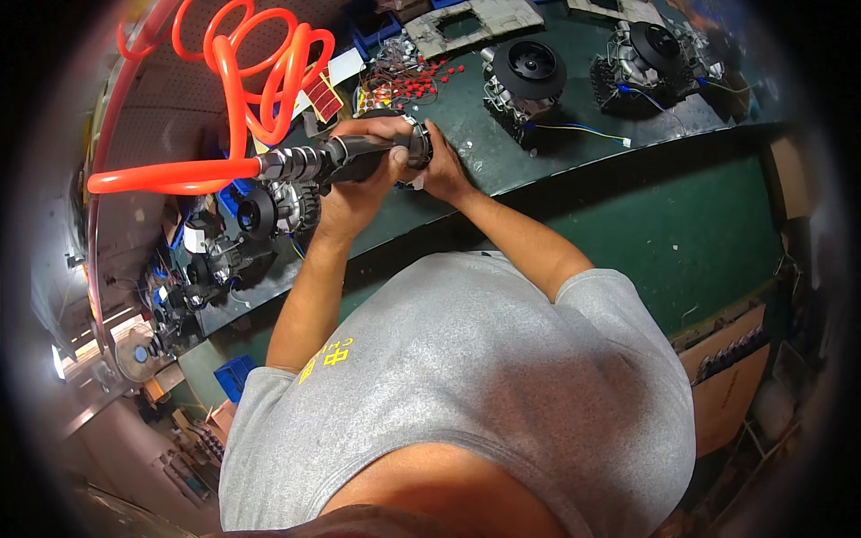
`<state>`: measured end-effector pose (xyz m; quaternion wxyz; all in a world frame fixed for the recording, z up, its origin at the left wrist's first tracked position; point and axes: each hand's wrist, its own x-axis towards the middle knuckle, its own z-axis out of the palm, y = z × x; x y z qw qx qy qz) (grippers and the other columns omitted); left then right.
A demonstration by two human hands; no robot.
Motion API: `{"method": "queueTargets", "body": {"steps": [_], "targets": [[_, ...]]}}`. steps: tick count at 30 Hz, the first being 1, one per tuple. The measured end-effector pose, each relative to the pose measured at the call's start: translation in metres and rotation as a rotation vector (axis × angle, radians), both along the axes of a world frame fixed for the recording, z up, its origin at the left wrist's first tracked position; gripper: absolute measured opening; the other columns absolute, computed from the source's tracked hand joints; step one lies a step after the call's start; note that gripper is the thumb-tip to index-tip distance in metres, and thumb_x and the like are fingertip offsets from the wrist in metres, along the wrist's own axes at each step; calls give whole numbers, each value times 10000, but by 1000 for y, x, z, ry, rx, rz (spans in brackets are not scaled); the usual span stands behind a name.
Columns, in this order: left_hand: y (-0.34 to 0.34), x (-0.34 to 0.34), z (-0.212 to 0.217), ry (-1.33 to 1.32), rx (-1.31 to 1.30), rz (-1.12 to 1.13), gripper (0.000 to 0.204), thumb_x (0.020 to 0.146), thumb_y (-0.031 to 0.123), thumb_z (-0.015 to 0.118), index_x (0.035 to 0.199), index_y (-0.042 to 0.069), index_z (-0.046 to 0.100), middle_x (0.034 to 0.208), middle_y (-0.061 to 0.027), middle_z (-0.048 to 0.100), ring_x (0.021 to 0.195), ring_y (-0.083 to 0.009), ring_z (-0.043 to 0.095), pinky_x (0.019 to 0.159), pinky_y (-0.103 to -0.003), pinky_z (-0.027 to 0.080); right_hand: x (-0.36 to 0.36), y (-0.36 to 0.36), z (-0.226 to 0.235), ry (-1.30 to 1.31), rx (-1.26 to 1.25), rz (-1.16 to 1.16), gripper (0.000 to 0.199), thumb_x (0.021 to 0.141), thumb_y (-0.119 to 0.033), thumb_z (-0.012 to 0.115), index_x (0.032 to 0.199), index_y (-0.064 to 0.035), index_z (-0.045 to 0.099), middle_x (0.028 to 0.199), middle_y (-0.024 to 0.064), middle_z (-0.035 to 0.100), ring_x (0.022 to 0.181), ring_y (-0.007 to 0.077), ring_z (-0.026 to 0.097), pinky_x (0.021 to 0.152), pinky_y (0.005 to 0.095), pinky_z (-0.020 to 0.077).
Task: The person uses a pneumatic screwdriver to fasten screws into several small electric motors on a workbench. They pick up each motor, apply the tool to the screw holes, and place the finished units back on the table.
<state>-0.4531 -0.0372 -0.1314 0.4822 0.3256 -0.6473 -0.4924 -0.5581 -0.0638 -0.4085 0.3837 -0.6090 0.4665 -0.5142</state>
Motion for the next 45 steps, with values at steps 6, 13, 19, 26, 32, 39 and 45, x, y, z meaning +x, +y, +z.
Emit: {"method": "queueTargets", "body": {"steps": [6,13,19,26,32,39,45], "targets": [[-13,1,-12,-68,-45,-3,228,913,-107,675,1029,20,526,952,-91,657,946,-171,645,955,-384,543,-2,8,21,-95,202,1,1257,621,-406,930,1558,97,259,1516,297,451,1418,402,459,1181,437,380],[-9,1,-18,-66,-91,65,208,913,-104,672,989,17,521,896,-72,630,910,-168,650,1097,-470,497,-2,12,25,-51,184,-12,1272,590,-379,930,1568,80,258,1545,296,415,1447,405,420,1195,442,364],[-3,-2,1,15,-23,157,201,895,-59,715,1053,8,612,1007,-97,707,985,-195,686,992,-407,553,0,2,10,-85,197,27,1258,593,-313,944,1574,59,251,1485,271,483,1384,385,490,1146,435,411],[-2,20,10,5,52,164,228,853,-29,764,1052,7,660,1037,-104,725,998,-172,689,922,-360,569,-1,5,36,-77,255,86,1147,627,-238,939,1538,36,298,1436,221,529,1333,342,530,1119,421,440],[-16,12,7,41,126,1,268,826,58,809,1038,17,651,843,-22,655,754,-97,606,682,-287,512,-1,8,77,-149,282,113,1040,662,-173,932,1502,16,348,1402,179,559,1299,305,552,1107,410,456],[-27,34,61,151,14,-124,228,845,19,799,1030,30,668,941,-19,694,884,-111,658,818,-283,542,5,9,104,-140,317,137,921,702,-97,923,1459,-8,406,1363,130,594,1260,262,579,1093,398,474],[-41,123,82,75,-103,-2,218,833,108,783,1007,18,689,878,-8,703,853,-88,672,799,-280,552,9,3,86,1,257,125,836,731,-44,918,1423,-31,450,1341,95,617,1227,227,602,1070,382,497]]}}
